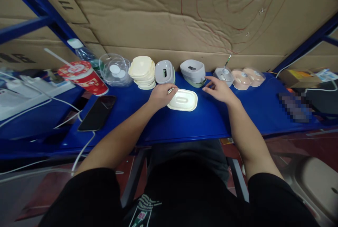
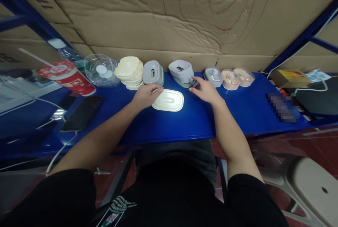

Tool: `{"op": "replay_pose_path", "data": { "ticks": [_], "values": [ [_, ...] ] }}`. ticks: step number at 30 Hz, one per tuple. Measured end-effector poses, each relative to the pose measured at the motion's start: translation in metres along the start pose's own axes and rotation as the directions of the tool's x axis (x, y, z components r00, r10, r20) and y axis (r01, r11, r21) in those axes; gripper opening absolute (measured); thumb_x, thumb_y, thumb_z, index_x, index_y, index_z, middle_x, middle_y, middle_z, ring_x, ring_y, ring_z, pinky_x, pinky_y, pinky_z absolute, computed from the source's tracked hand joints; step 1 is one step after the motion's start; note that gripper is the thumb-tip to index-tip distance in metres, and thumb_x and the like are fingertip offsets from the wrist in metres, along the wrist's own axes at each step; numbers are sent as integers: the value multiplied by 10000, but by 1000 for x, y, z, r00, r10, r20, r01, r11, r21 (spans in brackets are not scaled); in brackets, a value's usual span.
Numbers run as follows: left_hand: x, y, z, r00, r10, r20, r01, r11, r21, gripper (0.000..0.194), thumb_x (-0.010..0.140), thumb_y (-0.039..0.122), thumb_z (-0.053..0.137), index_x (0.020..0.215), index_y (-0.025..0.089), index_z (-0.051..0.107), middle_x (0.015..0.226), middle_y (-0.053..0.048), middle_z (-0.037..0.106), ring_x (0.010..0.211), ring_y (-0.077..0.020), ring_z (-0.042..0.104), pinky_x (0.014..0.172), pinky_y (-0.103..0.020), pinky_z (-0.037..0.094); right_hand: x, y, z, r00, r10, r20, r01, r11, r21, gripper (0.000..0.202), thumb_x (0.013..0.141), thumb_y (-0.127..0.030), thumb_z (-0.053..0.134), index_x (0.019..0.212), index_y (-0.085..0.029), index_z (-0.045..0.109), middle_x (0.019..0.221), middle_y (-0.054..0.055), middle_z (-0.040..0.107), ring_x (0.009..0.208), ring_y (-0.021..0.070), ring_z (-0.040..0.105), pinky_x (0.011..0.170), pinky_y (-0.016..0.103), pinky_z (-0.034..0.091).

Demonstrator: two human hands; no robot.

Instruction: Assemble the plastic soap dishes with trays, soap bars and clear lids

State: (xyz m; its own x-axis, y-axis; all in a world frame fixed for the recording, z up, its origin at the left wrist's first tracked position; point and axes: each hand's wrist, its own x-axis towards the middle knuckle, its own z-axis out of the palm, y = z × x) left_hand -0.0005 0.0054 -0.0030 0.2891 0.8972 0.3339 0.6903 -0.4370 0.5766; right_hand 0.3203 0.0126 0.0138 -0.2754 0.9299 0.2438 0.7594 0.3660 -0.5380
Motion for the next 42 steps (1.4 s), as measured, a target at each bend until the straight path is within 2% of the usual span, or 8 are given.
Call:
{"op": "replay_pose_path", "data": {
  "ticks": [10,19,24,29,31,35,39,42],
  "values": [
    [0,4,-4,993,-47,105,36,994,104,349,1015,395,561,1188,232,817,1129,-71,832,944,-240,756,923,-405,568,3,8,5,998,-55,15,54,998,34,562,904,-434,751,1405,-188,692,1027,83,827,756,240,743,808,434,607],
    [1,0,-1,992,3,130,-14,996,89,346,945,486,698,1162,244,816,1191,-83,823,1090,-291,757,956,-445,572,1,5,5,998,-50,38,48,998,34,547,909,-424,758,1394,-180,697,1020,83,826,781,247,747,807,429,601],
    [1,-7,3,987,161,-7,-161,987,-18,291,946,452,716,1121,241,815,1135,-77,823,1056,-252,759,966,-424,589,2,6,5,998,-56,42,54,998,34,550,912,-429,758,1392,-169,697,1022,89,828,766,242,743,798,424,599],
    [-1,-3,1,913,381,-147,-393,917,-63,257,977,415,724,1145,230,787,1113,-76,806,1040,-218,748,971,-402,585,2,8,5,997,-66,39,65,998,21,520,911,-408,763,1380,-192,706,1021,75,834,769,238,749,801,415,602],
    [-3,1,0,864,493,-107,-501,861,-81,240,989,427,722,1106,225,780,1062,-74,802,998,-209,746,925,-376,582,2,8,5,997,-63,36,62,998,20,525,912,-410,765,1385,-191,702,1025,76,835,777,242,753,806,417,605],
    [-8,8,-1,785,610,107,-602,792,-99,379,899,559,814,1051,215,771,978,-60,793,906,-207,738,828,-334,556,2,6,6,998,-53,34,53,999,3,532,913,-415,773,1392,-194,699,1026,75,838,784,248,757,802,416,609],
    [-12,11,2,787,551,277,-576,817,12,556,781,684,865,1089,230,774,966,-33,797,925,-225,744,863,-343,536,1,6,6,997,-52,50,52,999,-3,524,915,-406,774,1389,-196,699,1026,74,838,767,241,755,790,408,607],
    [-10,8,5,834,500,236,-526,848,64,468,884,626,796,1130,229,775,985,-38,792,917,-209,741,862,-334,543,2,7,7,997,-57,57,57,998,-2,528,919,-416,769,1391,-190,695,1027,75,837,762,233,752,790,404,604]
  ]
}}
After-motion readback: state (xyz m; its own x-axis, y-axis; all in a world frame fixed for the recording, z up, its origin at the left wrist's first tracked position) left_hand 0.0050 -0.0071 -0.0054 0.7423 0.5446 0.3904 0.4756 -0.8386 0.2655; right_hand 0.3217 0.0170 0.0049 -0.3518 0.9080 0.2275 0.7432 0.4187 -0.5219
